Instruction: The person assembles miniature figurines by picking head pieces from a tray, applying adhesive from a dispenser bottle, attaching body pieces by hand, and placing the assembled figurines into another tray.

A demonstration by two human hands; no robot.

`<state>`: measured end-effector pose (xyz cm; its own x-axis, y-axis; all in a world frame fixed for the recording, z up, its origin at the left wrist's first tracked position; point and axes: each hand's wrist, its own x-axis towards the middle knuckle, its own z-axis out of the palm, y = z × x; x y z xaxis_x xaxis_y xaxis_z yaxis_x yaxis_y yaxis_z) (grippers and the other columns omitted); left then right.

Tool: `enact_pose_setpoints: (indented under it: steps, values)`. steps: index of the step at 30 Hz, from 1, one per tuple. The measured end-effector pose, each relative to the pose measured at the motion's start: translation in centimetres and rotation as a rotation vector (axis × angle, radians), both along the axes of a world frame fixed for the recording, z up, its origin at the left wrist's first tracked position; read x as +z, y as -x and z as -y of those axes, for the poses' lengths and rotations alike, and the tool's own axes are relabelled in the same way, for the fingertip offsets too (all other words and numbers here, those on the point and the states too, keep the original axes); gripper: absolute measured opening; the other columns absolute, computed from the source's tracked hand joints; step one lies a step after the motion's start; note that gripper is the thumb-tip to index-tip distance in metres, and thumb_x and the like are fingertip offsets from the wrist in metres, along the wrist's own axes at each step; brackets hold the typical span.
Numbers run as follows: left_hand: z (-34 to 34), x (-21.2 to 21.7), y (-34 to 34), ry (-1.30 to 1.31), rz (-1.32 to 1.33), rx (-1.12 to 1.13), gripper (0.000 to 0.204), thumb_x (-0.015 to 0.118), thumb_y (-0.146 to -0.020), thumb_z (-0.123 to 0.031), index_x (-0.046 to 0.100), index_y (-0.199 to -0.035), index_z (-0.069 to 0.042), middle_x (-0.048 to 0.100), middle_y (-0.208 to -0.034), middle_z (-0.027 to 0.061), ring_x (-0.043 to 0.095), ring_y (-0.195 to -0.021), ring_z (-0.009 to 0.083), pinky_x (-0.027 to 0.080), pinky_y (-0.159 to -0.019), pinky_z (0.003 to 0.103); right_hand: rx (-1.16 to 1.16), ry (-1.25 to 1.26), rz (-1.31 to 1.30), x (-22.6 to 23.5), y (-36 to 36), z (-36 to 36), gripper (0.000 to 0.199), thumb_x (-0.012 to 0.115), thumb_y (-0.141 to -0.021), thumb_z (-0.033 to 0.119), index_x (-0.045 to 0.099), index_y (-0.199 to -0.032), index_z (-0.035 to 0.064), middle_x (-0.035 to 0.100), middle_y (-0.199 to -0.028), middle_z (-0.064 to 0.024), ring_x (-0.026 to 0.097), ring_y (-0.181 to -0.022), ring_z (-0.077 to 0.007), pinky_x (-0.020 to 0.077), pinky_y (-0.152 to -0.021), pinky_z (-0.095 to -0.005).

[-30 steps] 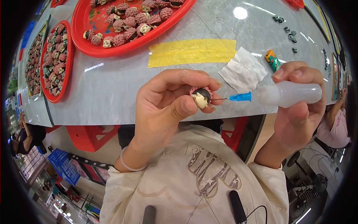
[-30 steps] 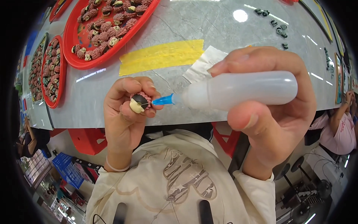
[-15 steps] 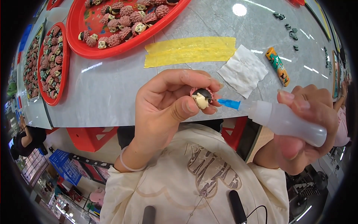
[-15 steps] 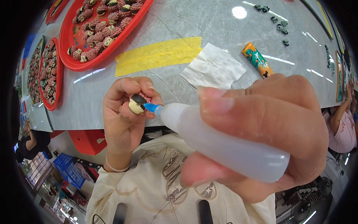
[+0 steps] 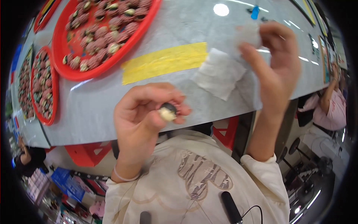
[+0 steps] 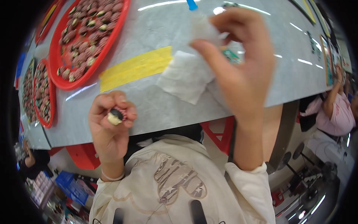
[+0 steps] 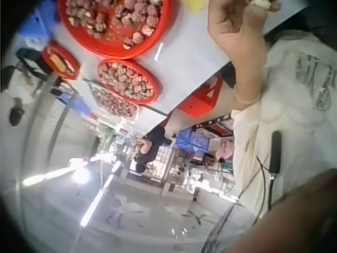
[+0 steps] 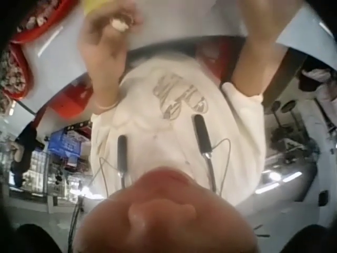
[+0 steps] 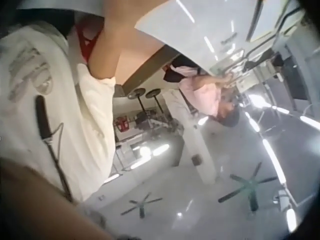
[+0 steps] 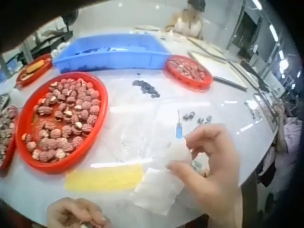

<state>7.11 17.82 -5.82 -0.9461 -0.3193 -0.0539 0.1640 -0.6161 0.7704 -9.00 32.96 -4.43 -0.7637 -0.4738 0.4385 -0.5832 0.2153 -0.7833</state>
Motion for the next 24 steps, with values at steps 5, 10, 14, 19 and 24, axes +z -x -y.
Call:
enact_pose_setpoints:
  steps: [5,10,14,19,24]
  values:
    - [0.2,-0.3,-0.2,0.083,0.055,0.084,0.03,0.063,-0.074,-0.021,0.048,-0.091,-0.001,0.051,-0.088,0.0141,0.057,-0.071,0.0194,0.048,-0.055,0.023,0.001,-0.32,0.077,-0.4,0.0,1.5,0.033,0.062,-0.064,-0.004,0.05,-0.094,0.0004,0.057,-0.085,-0.004,0.053,-0.079,-0.0101,0.0419,-0.067,-0.0219]
    - [0.6,0.1,-0.2,0.099,0.069,0.096,0.027,0.062,-0.075,-0.019,0.047,-0.09,-0.002,0.051,-0.088,0.013,0.057,-0.071,0.0189,0.047,-0.054,0.022,-0.183,-0.226,-0.25,0.4,3.1,-3.6,0.024,0.061,-0.067,0.001,0.056,-0.091,0.0015,0.058,-0.081,-0.005,0.053,-0.075,-0.0101,0.0418,-0.068,-0.0219]
    - [0.6,-0.1,0.0,0.097,0.085,0.097,0.029,0.062,-0.075,-0.02,0.047,-0.091,-0.001,0.051,-0.088,0.0134,0.057,-0.071,0.0193,0.047,-0.054,0.023,-0.332,-0.327,-0.044,-0.2,5.2,-5.8,0.02,0.059,-0.069,0.002,0.058,-0.089,0.0009,0.058,-0.082,-0.0048,0.052,-0.072,-0.01,0.0418,-0.067,-0.022]
    - [0.3,0.4,0.4,0.105,0.073,0.056,0.032,0.063,-0.074,-0.023,0.047,-0.09,0.0,0.051,-0.088,0.0147,0.057,-0.072,0.0199,0.047,-0.055,0.023,-0.142,-0.184,0.1,-0.1,4.8,-6.0,0.019,0.056,-0.074,0.002,0.058,-0.093,-0.0016,0.057,-0.09,-0.0051,0.049,-0.072,-0.0103,0.0389,-0.065,-0.021]
    - [0.4,0.2,0.4,0.074,0.091,0.031,0.033,0.063,-0.074,-0.023,0.048,-0.091,0.001,0.052,-0.088,0.0157,0.057,-0.073,0.0201,0.048,-0.055,0.023,0.111,0.28,0.581,0.9,2.2,-5.3,0.019,0.057,-0.075,0.006,0.059,-0.091,-0.0032,0.058,-0.09,-0.0093,0.05,-0.067,-0.0092,0.0413,-0.062,-0.021]
